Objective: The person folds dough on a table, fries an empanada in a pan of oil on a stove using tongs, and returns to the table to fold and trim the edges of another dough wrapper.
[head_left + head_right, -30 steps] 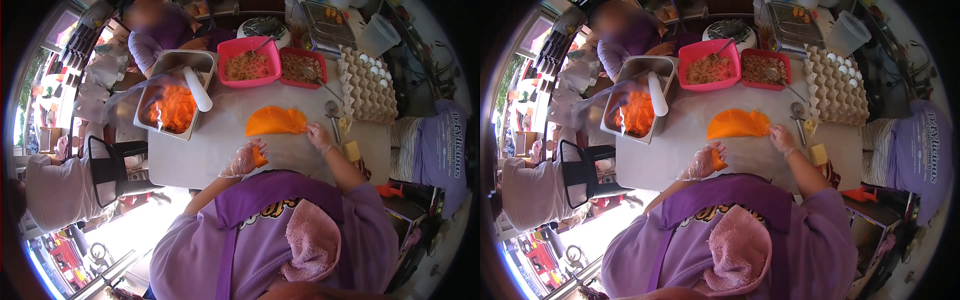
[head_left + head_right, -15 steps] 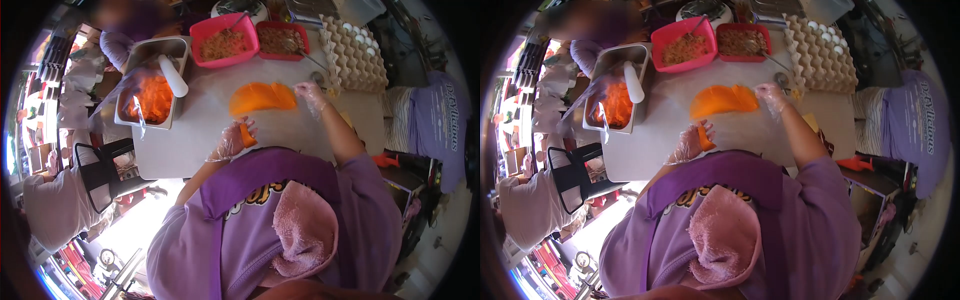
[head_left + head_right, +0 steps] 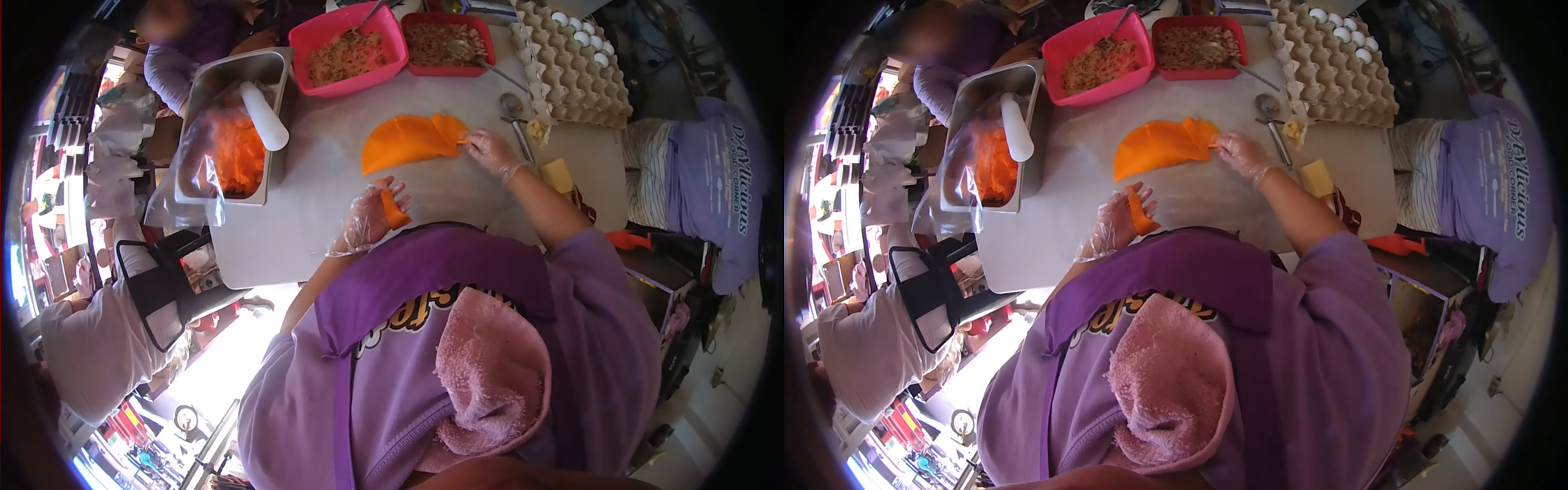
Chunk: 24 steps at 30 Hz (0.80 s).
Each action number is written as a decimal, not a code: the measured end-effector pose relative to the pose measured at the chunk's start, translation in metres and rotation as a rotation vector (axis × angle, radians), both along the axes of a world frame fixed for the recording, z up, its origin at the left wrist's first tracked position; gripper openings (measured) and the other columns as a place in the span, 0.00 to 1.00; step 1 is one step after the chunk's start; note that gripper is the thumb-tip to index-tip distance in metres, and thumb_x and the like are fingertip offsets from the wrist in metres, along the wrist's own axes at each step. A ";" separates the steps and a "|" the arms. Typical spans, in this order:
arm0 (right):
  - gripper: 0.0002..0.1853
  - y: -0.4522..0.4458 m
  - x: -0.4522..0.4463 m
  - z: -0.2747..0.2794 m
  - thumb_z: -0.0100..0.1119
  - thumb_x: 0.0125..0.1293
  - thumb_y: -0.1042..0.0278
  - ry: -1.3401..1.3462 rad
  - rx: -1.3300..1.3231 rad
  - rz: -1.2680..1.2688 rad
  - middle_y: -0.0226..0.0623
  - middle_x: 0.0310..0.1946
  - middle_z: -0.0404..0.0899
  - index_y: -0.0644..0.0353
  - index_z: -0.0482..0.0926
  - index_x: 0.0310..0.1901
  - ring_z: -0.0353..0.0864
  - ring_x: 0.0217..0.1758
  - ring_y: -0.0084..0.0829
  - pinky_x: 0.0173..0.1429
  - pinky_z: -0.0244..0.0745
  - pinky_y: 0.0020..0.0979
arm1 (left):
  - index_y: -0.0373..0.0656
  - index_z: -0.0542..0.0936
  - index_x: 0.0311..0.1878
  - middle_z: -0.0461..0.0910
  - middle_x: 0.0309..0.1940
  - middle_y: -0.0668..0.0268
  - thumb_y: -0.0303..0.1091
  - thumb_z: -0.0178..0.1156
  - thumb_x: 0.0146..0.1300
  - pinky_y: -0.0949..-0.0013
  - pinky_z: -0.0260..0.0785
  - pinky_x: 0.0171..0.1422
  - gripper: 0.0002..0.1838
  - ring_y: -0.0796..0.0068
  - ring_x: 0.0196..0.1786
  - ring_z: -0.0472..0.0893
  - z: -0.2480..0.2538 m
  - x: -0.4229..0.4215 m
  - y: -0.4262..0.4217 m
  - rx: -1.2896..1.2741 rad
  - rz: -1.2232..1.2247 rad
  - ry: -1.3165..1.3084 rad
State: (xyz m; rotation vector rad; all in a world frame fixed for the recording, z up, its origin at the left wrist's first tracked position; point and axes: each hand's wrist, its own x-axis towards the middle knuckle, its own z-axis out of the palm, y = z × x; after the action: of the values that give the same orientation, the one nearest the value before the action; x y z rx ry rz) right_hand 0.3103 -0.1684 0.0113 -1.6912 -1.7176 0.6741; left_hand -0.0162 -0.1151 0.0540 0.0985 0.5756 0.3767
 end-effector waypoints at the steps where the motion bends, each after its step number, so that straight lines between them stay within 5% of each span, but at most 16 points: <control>1: 0.13 0.005 0.002 0.003 0.58 0.62 0.68 0.012 -0.106 -0.146 0.34 0.35 0.79 0.63 0.78 0.47 0.77 0.36 0.26 0.39 0.73 0.27 | 0.42 0.64 0.59 0.68 0.55 0.58 0.39 0.57 0.62 0.55 0.68 0.58 0.24 0.57 0.51 0.74 -0.001 0.000 0.000 0.001 0.009 0.016; 3: 0.13 0.017 0.005 0.008 0.59 0.62 0.68 0.025 -0.212 -0.289 0.34 0.35 0.80 0.64 0.78 0.46 0.76 0.33 0.23 0.39 0.72 0.25 | 0.42 0.64 0.59 0.68 0.55 0.57 0.39 0.57 0.62 0.55 0.68 0.59 0.24 0.57 0.51 0.74 -0.002 -0.001 0.000 -0.005 0.013 -0.005; 6: 0.13 0.035 0.004 0.027 0.59 0.63 0.67 0.421 -0.215 -0.480 0.31 0.34 0.80 0.66 0.79 0.45 0.75 0.33 0.17 0.39 0.71 0.22 | 0.42 0.64 0.59 0.68 0.55 0.56 0.41 0.56 0.62 0.54 0.67 0.59 0.25 0.56 0.53 0.73 -0.002 0.002 0.001 -0.019 0.027 -0.018; 15: 0.11 0.052 -0.097 0.129 0.59 0.61 0.72 0.574 -0.203 0.045 0.32 0.35 0.80 0.68 0.78 0.44 0.77 0.35 0.21 0.43 0.72 0.21 | 0.44 0.65 0.59 0.66 0.58 0.56 0.54 0.52 0.63 0.44 0.60 0.64 0.29 0.52 0.60 0.69 0.021 0.022 0.023 -0.094 0.208 -0.113; 17: 0.12 0.049 -0.119 0.138 0.60 0.58 0.76 0.123 -0.156 0.326 0.38 0.38 0.80 0.67 0.78 0.44 0.80 0.40 0.31 0.47 0.74 0.26 | 0.44 0.65 0.60 0.66 0.59 0.56 0.56 0.51 0.63 0.43 0.59 0.65 0.30 0.53 0.61 0.68 0.032 0.022 0.025 -0.104 0.292 -0.096; 20: 0.14 0.039 -0.146 0.123 0.61 0.55 0.78 0.031 0.180 0.257 0.42 0.42 0.78 0.63 0.79 0.44 0.79 0.43 0.40 0.49 0.76 0.33 | 0.45 0.64 0.62 0.66 0.61 0.58 0.57 0.48 0.66 0.45 0.59 0.66 0.30 0.57 0.63 0.68 0.036 0.026 0.027 0.055 0.199 -0.188; 22: 0.15 0.040 -0.148 0.136 0.60 0.55 0.79 -0.022 0.139 0.237 0.40 0.42 0.77 0.61 0.79 0.46 0.78 0.44 0.40 0.50 0.76 0.34 | 0.47 0.63 0.64 0.66 0.63 0.58 0.56 0.44 0.68 0.50 0.61 0.66 0.29 0.59 0.65 0.67 0.031 0.030 0.025 0.138 0.124 -0.174; 24: 0.22 0.046 -0.147 0.157 0.58 0.58 0.78 -0.352 -0.095 0.328 0.42 0.45 0.76 0.58 0.72 0.56 0.77 0.49 0.40 0.52 0.73 0.32 | 0.47 0.64 0.63 0.71 0.56 0.61 0.56 0.46 0.68 0.55 0.67 0.61 0.28 0.62 0.57 0.74 0.039 0.028 0.022 0.128 0.131 -0.157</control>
State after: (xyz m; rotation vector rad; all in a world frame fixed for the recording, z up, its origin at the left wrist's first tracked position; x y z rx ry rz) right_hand 0.1632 -0.1224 0.1681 -1.6839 -2.2767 0.6367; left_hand 0.0119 -0.0936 0.0925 0.1535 0.4033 0.5441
